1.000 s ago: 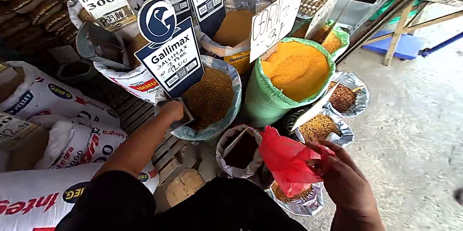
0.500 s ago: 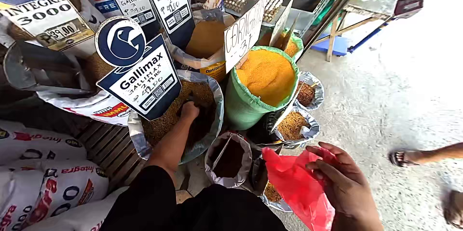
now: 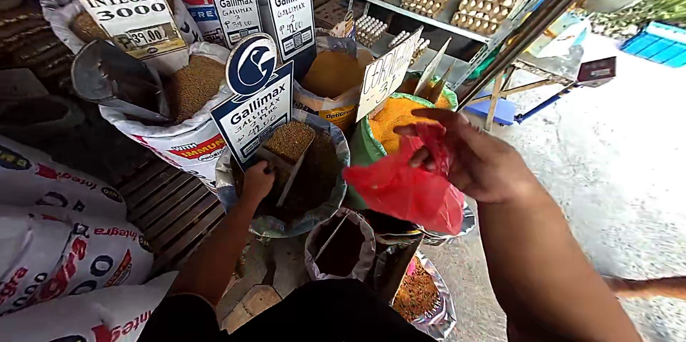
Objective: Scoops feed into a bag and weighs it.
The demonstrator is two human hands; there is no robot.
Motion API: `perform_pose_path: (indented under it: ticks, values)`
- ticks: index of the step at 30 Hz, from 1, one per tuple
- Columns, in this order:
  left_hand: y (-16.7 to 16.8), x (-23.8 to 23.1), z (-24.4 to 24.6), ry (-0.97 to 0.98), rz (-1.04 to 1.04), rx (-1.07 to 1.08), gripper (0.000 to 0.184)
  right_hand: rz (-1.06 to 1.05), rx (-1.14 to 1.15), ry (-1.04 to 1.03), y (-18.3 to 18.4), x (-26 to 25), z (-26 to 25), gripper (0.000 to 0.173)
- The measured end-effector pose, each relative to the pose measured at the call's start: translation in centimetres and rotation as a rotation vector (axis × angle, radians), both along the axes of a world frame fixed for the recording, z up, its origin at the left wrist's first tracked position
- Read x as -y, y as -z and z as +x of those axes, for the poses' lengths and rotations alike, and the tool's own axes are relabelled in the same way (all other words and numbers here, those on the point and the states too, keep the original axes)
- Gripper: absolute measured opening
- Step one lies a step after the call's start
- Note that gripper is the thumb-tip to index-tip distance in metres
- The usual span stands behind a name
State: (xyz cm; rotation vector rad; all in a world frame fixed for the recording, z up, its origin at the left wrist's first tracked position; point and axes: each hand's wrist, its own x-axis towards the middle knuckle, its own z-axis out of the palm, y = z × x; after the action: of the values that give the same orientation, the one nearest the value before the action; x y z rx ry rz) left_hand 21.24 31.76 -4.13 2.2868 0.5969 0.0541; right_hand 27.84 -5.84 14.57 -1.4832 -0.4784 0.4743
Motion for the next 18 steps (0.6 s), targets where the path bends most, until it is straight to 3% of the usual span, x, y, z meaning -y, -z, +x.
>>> perform_pose_path:
  ticks: [6, 11, 14, 18]
  values:
    - [-9.4, -3.0, -6.6, 0.070, -0.052, 0.239, 0.015, 0.090, 0.095, -0.259, -4.6, -6.2, 2.5, 0.065]
    - [-16.9, -3.9, -11.1, 0.181, -0.098, 0.279, 0.008, 0.117, 0.119, -0.363, -5.2, -10.2, 2.1, 0.069]
    - [-19.0, -3.5, -12.7, 0.260, -0.094, 0.321, 0.008, 0.172, 0.083, -0.392, -4.8, -11.8, 1.5, 0.067]
    - [-18.9, -2.2, -13.5, 0.304, -0.189, 0.347, 0.004, 0.266, 0.020, -0.568, -4.1, -12.3, 1.3, 0.075]
